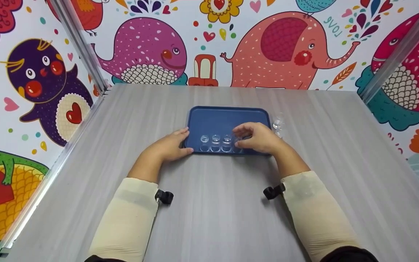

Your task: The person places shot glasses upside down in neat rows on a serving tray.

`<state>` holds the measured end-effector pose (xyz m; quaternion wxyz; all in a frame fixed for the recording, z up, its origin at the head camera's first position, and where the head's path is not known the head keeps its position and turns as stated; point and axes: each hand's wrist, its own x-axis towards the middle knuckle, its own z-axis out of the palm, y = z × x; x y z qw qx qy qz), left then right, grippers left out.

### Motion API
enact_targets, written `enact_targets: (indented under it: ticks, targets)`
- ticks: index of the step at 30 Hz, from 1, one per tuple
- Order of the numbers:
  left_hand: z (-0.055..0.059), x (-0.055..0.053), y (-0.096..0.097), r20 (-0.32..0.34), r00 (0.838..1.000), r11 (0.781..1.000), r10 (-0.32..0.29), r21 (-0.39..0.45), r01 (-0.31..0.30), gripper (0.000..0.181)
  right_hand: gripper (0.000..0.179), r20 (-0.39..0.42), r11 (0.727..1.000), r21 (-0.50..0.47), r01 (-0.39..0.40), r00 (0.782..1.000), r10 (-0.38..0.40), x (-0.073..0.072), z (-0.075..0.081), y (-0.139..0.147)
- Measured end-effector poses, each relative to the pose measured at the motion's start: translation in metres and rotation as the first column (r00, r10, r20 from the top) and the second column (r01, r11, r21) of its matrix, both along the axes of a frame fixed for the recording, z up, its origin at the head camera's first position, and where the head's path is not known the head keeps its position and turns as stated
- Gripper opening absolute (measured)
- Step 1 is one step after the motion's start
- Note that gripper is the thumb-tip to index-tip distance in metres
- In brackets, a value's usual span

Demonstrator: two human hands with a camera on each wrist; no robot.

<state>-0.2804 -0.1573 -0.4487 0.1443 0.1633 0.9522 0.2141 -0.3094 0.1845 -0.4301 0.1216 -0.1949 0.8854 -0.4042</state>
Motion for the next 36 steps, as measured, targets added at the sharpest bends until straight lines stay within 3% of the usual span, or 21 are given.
enact_targets:
  ticks: [6, 11, 16, 24, 30, 36]
  targets:
    - [0.001, 0.0, 0.0, 0.002, 1.0, 1.0, 0.003, -0.002, -0.003, 0.081, 0.048, -0.041, 0.988, -0.12, 0.093, 0.994, -0.099, 0.0, 0.01, 0.017]
    - [0.003, 0.001, 0.0, -0.011, 1.0, 1.0, -0.011, -0.003, 0.011, 0.081, 0.048, -0.077, 0.965, -0.181, 0.188, 0.976, -0.204, 0.001, 0.018, 0.039]
    - [0.004, 0.001, 0.0, -0.008, 1.0, 1.0, -0.007, -0.001, 0.007, 0.081, 0.049, -0.102, 0.941, -0.19, 0.28, 0.948, -0.303, 0.005, 0.023, 0.07]
    - [0.002, 0.001, -0.001, -0.004, 1.0, 1.0, -0.002, 0.012, 0.002, 0.081, 0.056, -0.055, 0.895, -0.187, 0.404, 0.906, -0.42, 0.01, 0.027, 0.106]
    - [0.003, 0.003, 0.0, 0.008, 1.0, 1.0, 0.008, 0.013, -0.008, 0.081, 0.054, -0.002, 0.87, -0.202, 0.449, 0.888, -0.459, 0.004, 0.019, 0.113]
    - [0.004, 0.003, 0.0, 0.005, 1.0, 1.0, 0.005, 0.011, -0.005, 0.081, 0.056, 0.033, 0.877, -0.177, 0.447, 0.893, -0.449, -0.002, 0.006, 0.115]
